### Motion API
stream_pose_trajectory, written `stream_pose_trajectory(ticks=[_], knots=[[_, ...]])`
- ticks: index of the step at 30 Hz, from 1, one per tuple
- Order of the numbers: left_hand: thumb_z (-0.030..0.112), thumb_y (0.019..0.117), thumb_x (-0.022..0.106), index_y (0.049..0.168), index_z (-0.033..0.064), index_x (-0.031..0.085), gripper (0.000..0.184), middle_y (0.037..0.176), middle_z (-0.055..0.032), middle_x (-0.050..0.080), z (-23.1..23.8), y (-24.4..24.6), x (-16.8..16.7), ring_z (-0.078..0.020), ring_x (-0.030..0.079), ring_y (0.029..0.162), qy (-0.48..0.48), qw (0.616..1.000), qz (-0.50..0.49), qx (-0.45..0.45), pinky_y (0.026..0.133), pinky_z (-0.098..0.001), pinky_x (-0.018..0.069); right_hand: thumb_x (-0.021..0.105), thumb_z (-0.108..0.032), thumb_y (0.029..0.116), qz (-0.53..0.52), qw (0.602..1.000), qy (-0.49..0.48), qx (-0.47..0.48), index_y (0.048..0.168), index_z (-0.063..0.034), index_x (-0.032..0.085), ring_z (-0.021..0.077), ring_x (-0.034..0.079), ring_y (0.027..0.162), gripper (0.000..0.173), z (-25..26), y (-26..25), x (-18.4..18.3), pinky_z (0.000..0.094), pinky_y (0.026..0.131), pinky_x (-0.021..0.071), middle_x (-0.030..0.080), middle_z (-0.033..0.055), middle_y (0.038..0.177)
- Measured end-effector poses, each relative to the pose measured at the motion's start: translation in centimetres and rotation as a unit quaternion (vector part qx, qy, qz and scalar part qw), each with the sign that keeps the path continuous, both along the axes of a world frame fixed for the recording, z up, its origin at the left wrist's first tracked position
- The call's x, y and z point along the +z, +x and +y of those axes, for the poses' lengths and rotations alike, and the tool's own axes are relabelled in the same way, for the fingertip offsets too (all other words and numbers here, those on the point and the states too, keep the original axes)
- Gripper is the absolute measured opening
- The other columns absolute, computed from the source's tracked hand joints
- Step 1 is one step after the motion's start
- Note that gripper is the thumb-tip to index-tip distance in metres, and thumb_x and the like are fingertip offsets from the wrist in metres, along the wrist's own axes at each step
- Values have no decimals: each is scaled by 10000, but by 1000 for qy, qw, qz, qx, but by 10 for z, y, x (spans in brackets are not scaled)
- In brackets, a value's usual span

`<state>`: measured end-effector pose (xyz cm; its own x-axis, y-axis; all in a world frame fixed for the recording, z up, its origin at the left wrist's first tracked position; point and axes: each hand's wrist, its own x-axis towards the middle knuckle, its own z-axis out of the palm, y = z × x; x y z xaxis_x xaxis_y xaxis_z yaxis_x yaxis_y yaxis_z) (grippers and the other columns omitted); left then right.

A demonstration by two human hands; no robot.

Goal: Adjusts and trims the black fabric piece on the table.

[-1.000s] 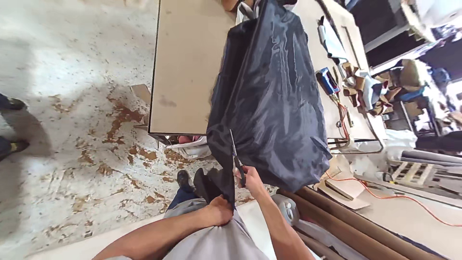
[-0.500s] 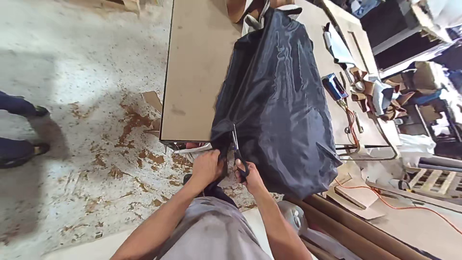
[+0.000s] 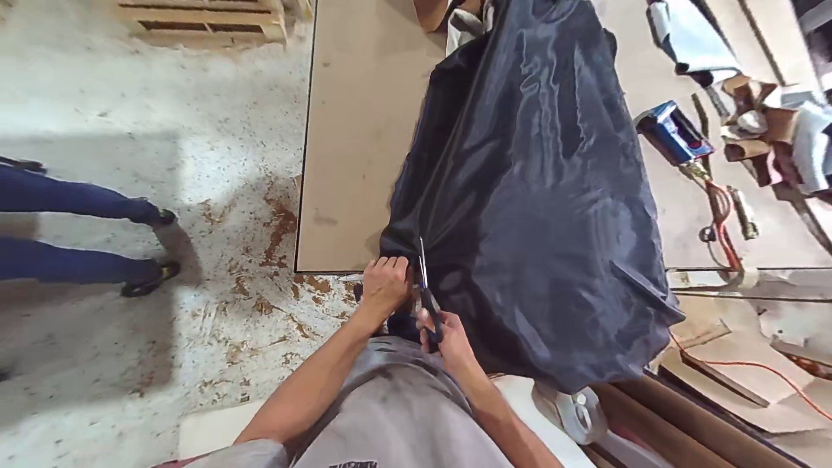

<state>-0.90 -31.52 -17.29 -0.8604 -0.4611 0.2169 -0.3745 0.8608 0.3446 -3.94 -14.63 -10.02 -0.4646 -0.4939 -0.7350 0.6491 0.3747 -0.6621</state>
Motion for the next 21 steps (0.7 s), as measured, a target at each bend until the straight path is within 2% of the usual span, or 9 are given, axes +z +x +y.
stream_pose_trajectory(ticks=[3,6,9,12,15,19,21], knots=[[207,968,534,854,32,712,275,803,-143,738,-3,4,1,-328,738,796,-10,1000,20,-16,695,-486,569,551,-281,1064,-3,1000,-3,6,923,-18,639,66,586,501,311,-8,-3,-2,205,445,478,624,12,641],[194,978,536,823,33,695,275,790,-140,729,-8,2,-5,-320,735,795,-12,998,34,-44,700,-479,572,571,-236,1062,18,1000,8,-16,910,-4,653,60,559,471,289,-20,-5,-1,201,422,456,619,16,627],[192,1006,541,831,24,697,289,786,-140,722,-12,5,-9,-319,733,791,-3,996,37,-78,711,-472,576,574,-275,1062,20,999,20,-26,909,-12,656,60,542,452,315,-33,-7,4,196,399,423,608,14,606],[154,954,568,858,7,697,217,798,-153,715,-17,11,-6,-336,727,793,20,993,34,-112,712,-490,570,510,-332,1088,10,999,27,-26,943,-18,655,57,538,444,375,-47,-15,4,188,377,387,619,19,606],[183,904,612,866,14,704,196,819,-150,721,-21,18,-7,-336,730,811,32,990,28,-134,727,-491,571,538,-327,1079,25,997,54,-56,913,-11,668,50,498,415,380,-65,-20,7,187,354,349,596,16,581],[192,911,624,947,13,732,212,898,-162,741,-25,28,-6,-353,730,887,73,984,-6,-164,786,-518,563,508,-373,1085,18,995,58,-82,923,-26,657,58,520,434,411,-84,-27,9,192,361,364,605,16,600],[171,915,615,947,29,743,193,872,-145,740,-27,31,-9,-340,731,863,73,982,5,-172,761,-506,565,488,-407,1087,23,995,57,-81,912,-35,652,58,521,443,442,-94,-36,8,192,369,374,599,10,609]])
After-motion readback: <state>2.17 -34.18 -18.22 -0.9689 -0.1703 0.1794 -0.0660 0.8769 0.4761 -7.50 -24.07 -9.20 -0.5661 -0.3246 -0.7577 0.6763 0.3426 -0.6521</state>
